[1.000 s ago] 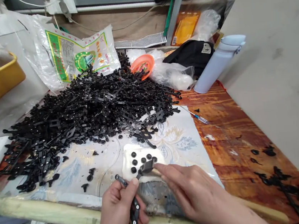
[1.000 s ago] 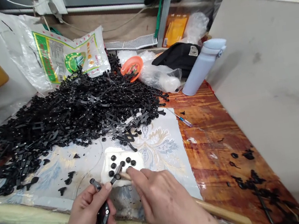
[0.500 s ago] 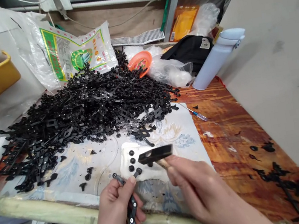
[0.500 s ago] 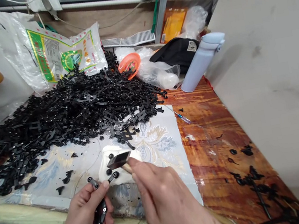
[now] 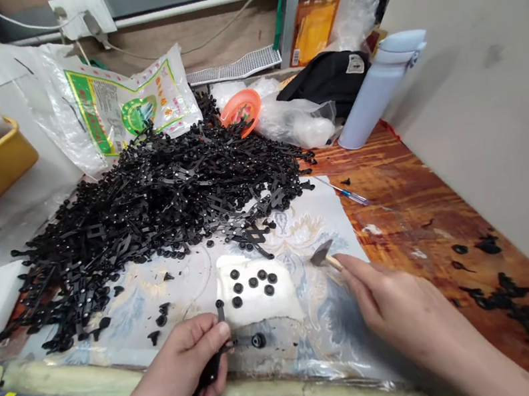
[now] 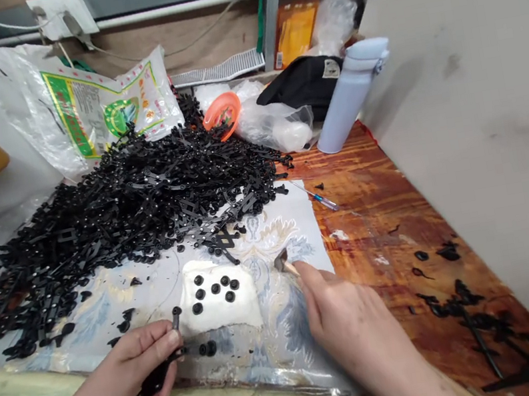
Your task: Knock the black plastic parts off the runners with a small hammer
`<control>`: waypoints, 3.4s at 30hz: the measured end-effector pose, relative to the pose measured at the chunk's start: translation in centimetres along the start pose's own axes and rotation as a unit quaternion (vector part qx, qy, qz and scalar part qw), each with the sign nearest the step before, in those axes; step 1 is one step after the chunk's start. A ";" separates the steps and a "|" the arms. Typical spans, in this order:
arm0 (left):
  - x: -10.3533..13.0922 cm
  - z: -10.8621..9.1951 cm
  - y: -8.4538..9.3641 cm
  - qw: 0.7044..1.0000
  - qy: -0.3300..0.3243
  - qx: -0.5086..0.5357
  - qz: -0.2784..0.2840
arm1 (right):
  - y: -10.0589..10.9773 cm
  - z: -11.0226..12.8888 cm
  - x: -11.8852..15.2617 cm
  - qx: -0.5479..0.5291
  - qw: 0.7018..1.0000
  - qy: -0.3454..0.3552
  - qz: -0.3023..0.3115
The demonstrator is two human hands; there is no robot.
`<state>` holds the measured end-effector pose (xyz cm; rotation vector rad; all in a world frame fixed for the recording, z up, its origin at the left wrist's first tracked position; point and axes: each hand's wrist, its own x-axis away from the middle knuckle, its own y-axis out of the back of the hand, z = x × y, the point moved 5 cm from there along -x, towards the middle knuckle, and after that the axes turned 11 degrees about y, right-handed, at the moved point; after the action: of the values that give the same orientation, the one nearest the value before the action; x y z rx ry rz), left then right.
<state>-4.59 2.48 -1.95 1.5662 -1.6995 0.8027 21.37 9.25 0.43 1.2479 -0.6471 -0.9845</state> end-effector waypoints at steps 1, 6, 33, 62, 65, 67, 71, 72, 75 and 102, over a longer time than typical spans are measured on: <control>-0.2 -0.1 0.2 1.000 0.003 -0.023 0.009 | -0.5 -0.1 0.0 0.024 1.000 -0.003 0.008; -0.9 -0.4 0.4 0.998 -0.002 -0.057 0.022 | -1.6 0.2 0.0 0.038 0.999 -0.013 -0.007; -0.7 -3.5 0.2 0.965 0.034 -0.258 0.019 | -0.7 0.2 0.3 -0.039 0.999 -0.028 0.000; -1.3 -4.2 0.7 0.961 0.014 -0.273 0.046 | 1.1 9.2 -3.7 -0.170 0.955 0.237 0.043; -1.4 -4.2 0.8 0.957 0.022 -0.286 0.041 | 0.7 9.2 -3.9 -0.193 0.955 0.209 0.081; -1.5 -4.3 0.8 0.956 0.018 -0.290 0.043 | 0.9 9.3 -3.9 -0.227 0.949 0.209 0.061; -1.7 -4.2 0.7 0.957 0.034 -0.282 0.055 | 0.1 9.6 -3.6 -0.163 0.958 0.218 0.088; -1.7 -4.1 0.7 0.958 0.040 -0.280 0.057 | -0.2 9.6 -3.6 -0.157 0.958 0.214 0.107; -1.6 -3.7 1.0 0.963 0.039 -0.262 0.051 | 0.3 8.6 -4.0 -0.257 0.945 0.173 0.107; 7.8 -4.3 0.7 0.891 -0.275 -0.107 -0.346 | 0.3 7.1 -3.0 -0.714 0.649 -0.184 0.190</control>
<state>-5.33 1.54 6.89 2.1561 -1.3316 -0.2088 14.04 8.52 2.64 -0.5142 -0.2102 -0.9744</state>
